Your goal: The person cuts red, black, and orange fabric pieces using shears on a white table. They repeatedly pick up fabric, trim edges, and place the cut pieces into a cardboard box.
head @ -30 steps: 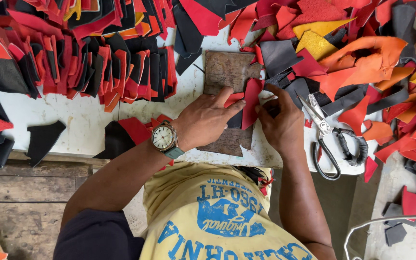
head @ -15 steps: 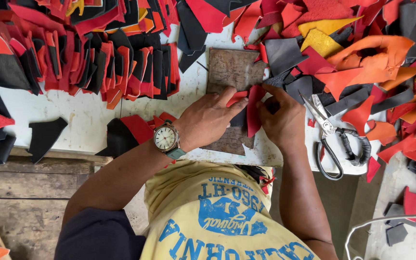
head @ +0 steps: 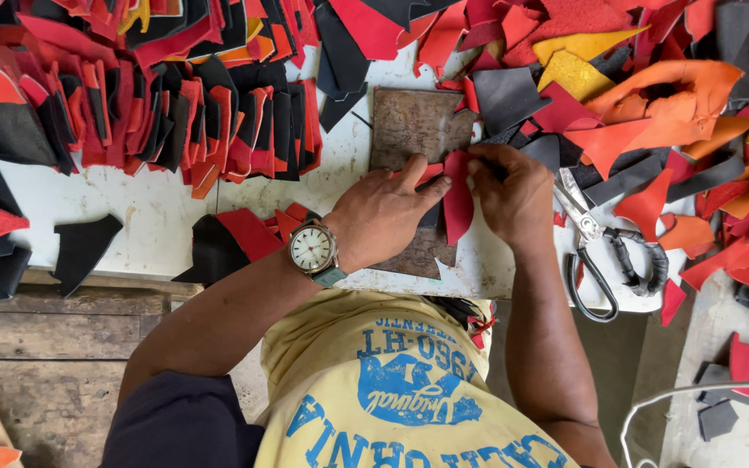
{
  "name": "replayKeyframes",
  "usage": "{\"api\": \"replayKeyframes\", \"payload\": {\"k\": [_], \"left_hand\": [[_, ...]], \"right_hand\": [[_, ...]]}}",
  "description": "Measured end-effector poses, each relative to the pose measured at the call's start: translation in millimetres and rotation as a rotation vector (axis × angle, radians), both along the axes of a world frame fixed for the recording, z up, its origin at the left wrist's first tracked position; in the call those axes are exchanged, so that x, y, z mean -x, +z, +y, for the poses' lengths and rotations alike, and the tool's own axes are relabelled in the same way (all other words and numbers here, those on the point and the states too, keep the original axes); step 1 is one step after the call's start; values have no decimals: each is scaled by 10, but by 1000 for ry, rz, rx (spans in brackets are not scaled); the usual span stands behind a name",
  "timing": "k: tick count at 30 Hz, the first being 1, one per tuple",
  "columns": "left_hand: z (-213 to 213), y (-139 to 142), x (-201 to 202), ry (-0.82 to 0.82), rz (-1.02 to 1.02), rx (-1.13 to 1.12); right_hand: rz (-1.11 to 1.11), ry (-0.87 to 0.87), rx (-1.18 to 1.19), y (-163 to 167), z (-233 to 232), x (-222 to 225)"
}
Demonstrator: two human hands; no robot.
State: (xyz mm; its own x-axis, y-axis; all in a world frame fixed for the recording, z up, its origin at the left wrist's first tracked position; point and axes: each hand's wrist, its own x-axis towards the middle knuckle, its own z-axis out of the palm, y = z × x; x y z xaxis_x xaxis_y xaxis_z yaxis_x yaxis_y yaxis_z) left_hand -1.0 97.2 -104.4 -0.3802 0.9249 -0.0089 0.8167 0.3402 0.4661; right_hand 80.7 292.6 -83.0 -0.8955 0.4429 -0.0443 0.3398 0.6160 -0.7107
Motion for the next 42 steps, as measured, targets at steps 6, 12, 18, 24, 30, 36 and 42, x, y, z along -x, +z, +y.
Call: {"api": "replayKeyframes", "payload": {"k": [6, 12, 18, 24, 30, 36, 42], "left_hand": [[37, -1, -34, 0, 10, 9], [21, -49, -8, 0, 51, -102], [32, -16, -30, -16, 63, -122], [16, 24, -66, -15, 47, -62], [85, 6, -138, -28, 93, 86], [124, 14, -103, -65, 183, 42], [116, 104, 73, -75, 31, 83]], "right_hand": [[20, 64, 26, 175, 24, -356], [155, 283, -351, 90, -297, -780], [226, 246, -422, 0, -349, -891], [205, 188, -359, -42, -389, -910], [138, 238, -464, 54, -431, -864], [156, 282, -460, 87, -403, -781], [142, 345, -408, 50, -255, -770]]}}
